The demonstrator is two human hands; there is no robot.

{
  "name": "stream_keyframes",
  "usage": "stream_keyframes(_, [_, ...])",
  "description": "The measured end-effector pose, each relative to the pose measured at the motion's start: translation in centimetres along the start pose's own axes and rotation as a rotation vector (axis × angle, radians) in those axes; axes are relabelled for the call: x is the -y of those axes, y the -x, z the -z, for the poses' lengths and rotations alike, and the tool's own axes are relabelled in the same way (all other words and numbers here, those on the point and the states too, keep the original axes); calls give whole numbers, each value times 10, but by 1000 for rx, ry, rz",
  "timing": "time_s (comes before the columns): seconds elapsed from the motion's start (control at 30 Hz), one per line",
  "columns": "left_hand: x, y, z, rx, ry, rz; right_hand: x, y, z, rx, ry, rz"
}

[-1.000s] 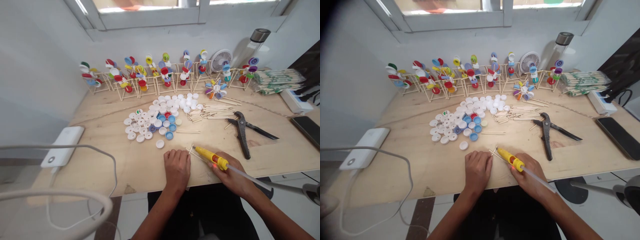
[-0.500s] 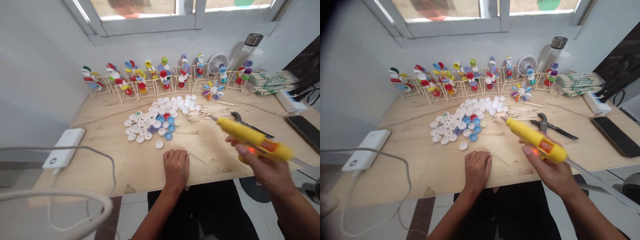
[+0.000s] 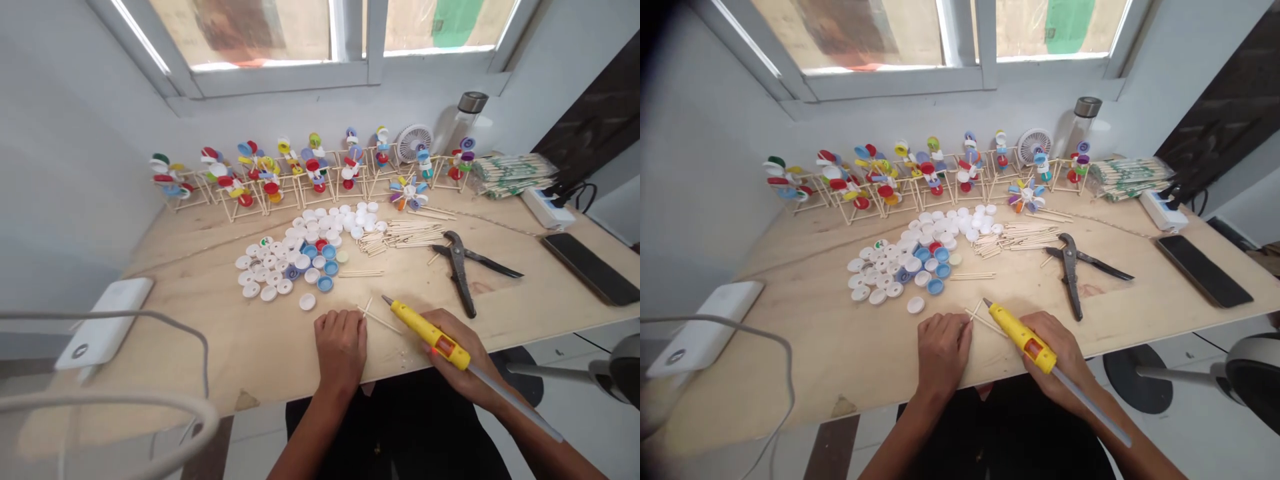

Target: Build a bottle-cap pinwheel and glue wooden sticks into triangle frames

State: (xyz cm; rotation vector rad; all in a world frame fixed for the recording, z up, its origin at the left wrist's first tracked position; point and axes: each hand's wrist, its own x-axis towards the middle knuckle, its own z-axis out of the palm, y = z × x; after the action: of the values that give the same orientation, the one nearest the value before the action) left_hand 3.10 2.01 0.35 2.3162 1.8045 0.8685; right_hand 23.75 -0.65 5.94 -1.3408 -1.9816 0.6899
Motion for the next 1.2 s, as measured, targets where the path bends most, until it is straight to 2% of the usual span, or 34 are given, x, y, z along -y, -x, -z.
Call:
stream_keyframes(0.13, [0, 0, 0, -2, 3, -5, -19, 2, 12, -109, 147, 87])
stream_keyframes(0.23, [0, 0, 0, -3, 3, -5, -42, -1, 31, -224, 329, 214])
stream_keyframes(0.37, [0, 0, -1, -2, 5, -1, -75, -8, 61, -310, 561, 273])
stream_keyframes(0.43, [1, 0, -1, -3, 9, 0, -89, -10, 74, -285, 639, 290])
stream_keyframes(0.57, [1, 0, -1, -13, 18, -2, -113, -9, 92, -167, 751, 228])
stream_keyframes(0.7, [0, -1, -1, -24, 13, -3, -128, -10, 101, -161, 829, 210])
stream_keyframes(1.2, [-1, -1, -1, -29, 42, 14, -135, -25, 106, -2, 1004, 240])
